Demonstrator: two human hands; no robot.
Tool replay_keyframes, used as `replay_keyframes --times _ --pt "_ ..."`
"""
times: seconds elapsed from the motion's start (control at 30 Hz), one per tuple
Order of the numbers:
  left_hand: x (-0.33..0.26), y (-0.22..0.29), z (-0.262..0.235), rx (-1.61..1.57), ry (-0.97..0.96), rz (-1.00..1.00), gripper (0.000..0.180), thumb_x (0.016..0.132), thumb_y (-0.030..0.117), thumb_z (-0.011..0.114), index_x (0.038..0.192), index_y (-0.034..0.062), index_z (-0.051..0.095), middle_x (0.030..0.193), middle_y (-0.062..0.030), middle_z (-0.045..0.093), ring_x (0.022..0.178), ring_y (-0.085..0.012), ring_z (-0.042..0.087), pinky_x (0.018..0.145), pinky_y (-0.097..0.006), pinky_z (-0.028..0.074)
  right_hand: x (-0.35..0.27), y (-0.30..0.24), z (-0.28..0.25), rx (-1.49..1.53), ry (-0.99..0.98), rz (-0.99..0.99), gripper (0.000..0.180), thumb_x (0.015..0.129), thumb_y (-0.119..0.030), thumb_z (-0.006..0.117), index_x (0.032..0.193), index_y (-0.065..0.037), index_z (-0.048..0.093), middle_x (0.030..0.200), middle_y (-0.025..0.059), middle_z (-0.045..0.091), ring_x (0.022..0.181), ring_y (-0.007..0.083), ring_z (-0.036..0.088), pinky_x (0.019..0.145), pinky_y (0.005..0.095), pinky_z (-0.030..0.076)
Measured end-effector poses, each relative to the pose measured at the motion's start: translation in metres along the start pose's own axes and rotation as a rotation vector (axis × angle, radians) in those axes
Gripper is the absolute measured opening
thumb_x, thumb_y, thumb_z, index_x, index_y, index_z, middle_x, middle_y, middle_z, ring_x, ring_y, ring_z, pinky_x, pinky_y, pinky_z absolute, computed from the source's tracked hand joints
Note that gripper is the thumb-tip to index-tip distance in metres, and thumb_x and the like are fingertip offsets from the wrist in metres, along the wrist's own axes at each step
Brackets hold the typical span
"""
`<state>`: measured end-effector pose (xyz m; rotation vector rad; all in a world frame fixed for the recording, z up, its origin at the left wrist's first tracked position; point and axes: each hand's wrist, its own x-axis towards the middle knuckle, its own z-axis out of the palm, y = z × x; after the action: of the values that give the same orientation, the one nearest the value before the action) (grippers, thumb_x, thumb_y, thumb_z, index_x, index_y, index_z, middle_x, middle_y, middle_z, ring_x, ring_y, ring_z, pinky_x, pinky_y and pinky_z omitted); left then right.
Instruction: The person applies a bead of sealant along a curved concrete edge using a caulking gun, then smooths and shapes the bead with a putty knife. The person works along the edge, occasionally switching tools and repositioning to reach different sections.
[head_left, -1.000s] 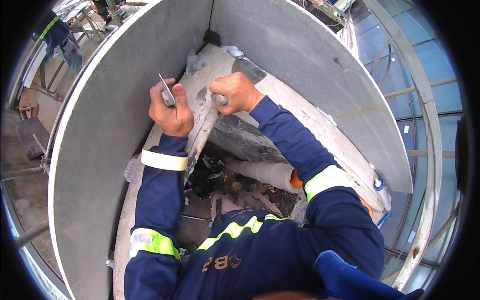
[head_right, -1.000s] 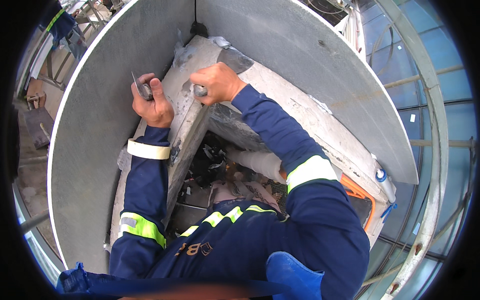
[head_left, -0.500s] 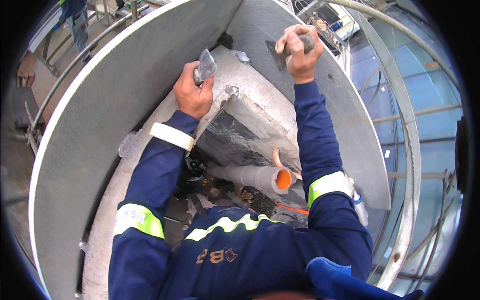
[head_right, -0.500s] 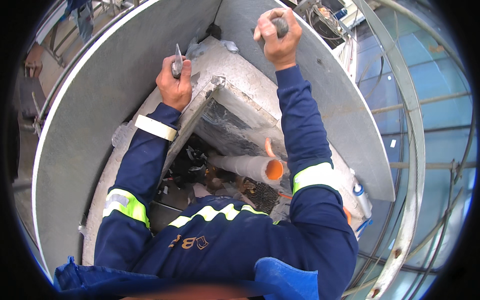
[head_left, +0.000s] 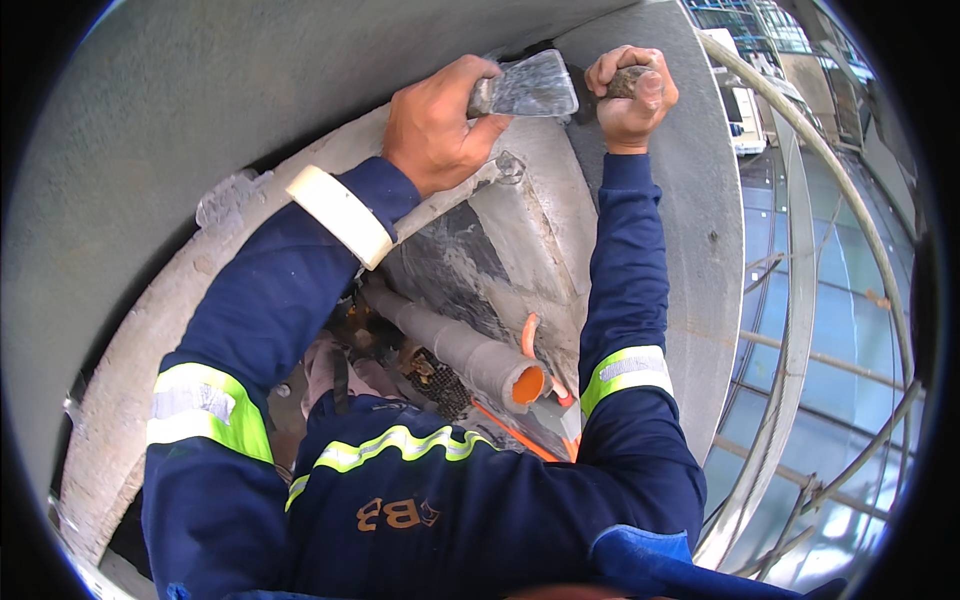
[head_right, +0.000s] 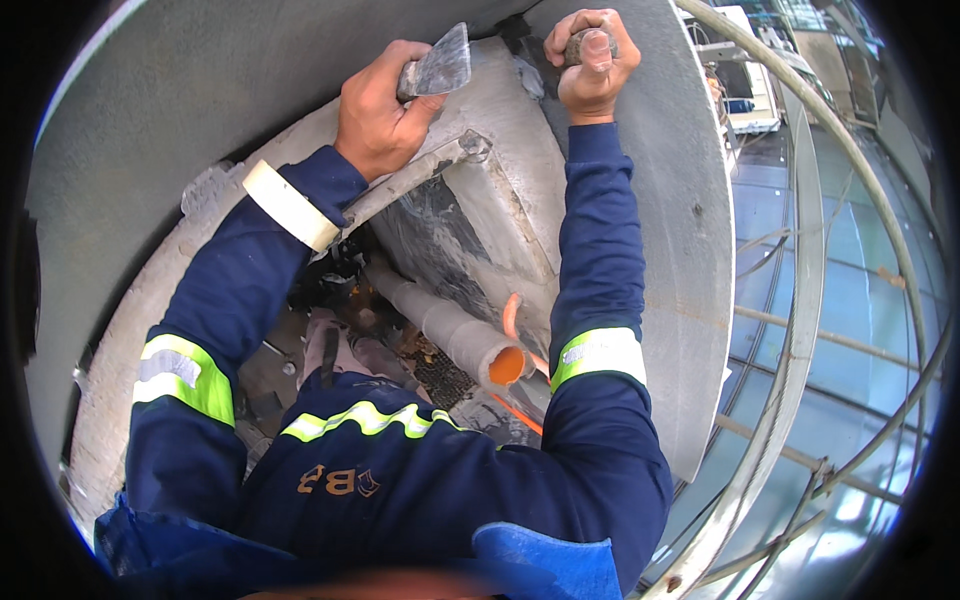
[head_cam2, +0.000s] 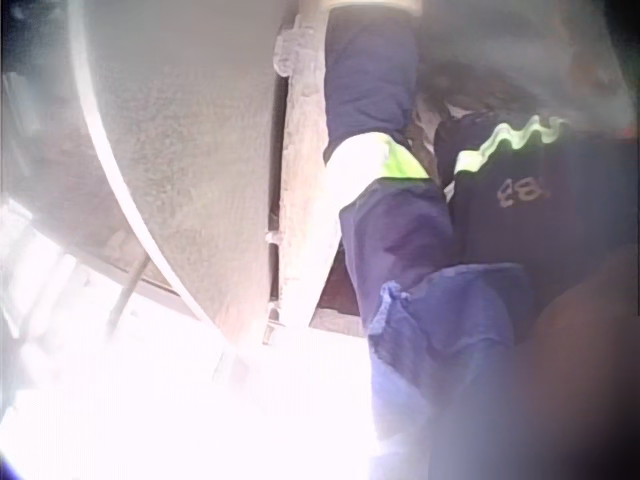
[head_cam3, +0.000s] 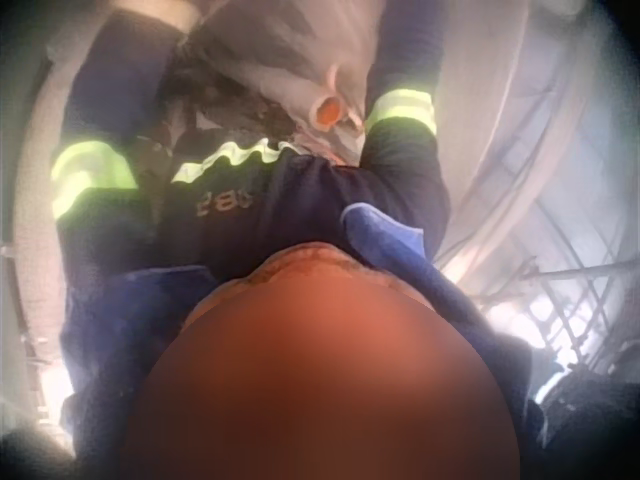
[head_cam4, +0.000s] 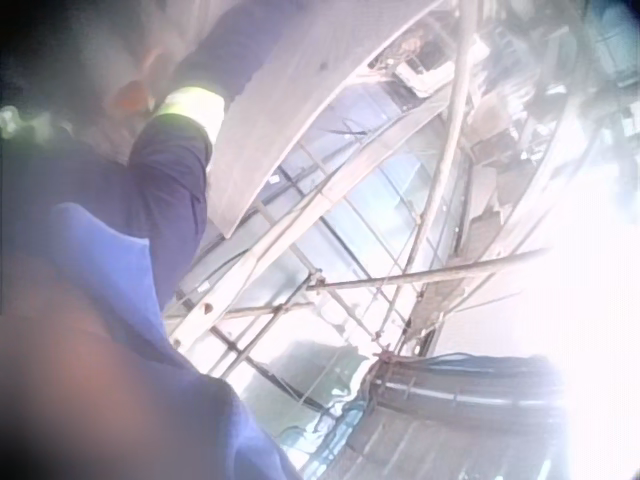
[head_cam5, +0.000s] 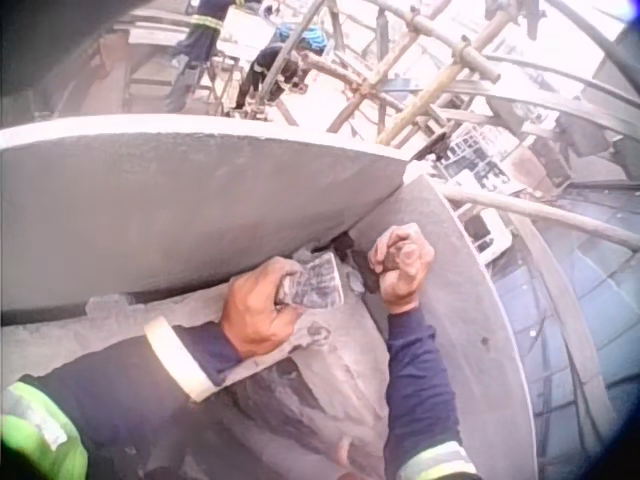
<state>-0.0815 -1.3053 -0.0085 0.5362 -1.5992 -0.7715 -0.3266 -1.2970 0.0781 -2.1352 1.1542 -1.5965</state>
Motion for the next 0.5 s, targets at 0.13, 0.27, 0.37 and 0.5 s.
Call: replay_keyframes --times 0.13,0.27,0.37,0.5 --pt "-0.004 -0.004 -0.004 0.019 0.005 0.021 0.037 0.081 0.02 0.081 0.112 0.0072 0.064 0.093 -0.0169 0.072 0.08 -0.0378 0.072 0.068 -0.042 0.057 -0.007 0.001 -0.012 0.005 0.011 0.119 0.053 0.101 -0.051 0.051 0.088 0.0 0.051 0.067 0.0117 0.054 0.051 0.0169 0.048 0.047 0.033 0.042" --pt "-0.003 -0.006 -0.005 0.061 0.015 0.032 0.037 0.083 0.023 0.08 0.113 0.0073 0.064 0.093 -0.0168 0.073 0.078 -0.0371 0.072 0.068 -0.043 0.057 -0.037 -0.019 -0.028 0.059 0.103 0.217 0.047 0.097 -0.045 0.054 0.085 0.0 0.053 0.064 0.0106 0.053 0.049 0.0141 0.047 0.044 0.0287 0.038" --pt "-0.003 -0.004 -0.002 0.005 -0.017 -0.001 0.037 0.085 0.025 0.079 0.114 0.0072 0.064 0.094 -0.0172 0.073 0.08 -0.0375 0.072 0.07 -0.044 0.057 -0.054 -0.042 -0.031 0.037 0.058 0.274 0.048 0.097 -0.047 0.055 0.086 0.0 0.053 0.064 0.0107 0.052 0.049 0.0141 0.047 0.044 0.0294 0.039" --pt "-0.001 -0.002 0.003 0.047 -0.004 0.023 0.036 0.086 0.025 0.078 0.115 0.0071 0.064 0.093 -0.017 0.073 0.08 -0.0383 0.072 0.07 -0.045 0.057 -0.03 -0.055 -0.028 0.076 0.044 0.096 0.049 0.097 -0.048 0.056 0.088 0.0 0.053 0.065 0.0117 0.053 0.05 0.0141 0.048 0.044 0.0299 0.04"
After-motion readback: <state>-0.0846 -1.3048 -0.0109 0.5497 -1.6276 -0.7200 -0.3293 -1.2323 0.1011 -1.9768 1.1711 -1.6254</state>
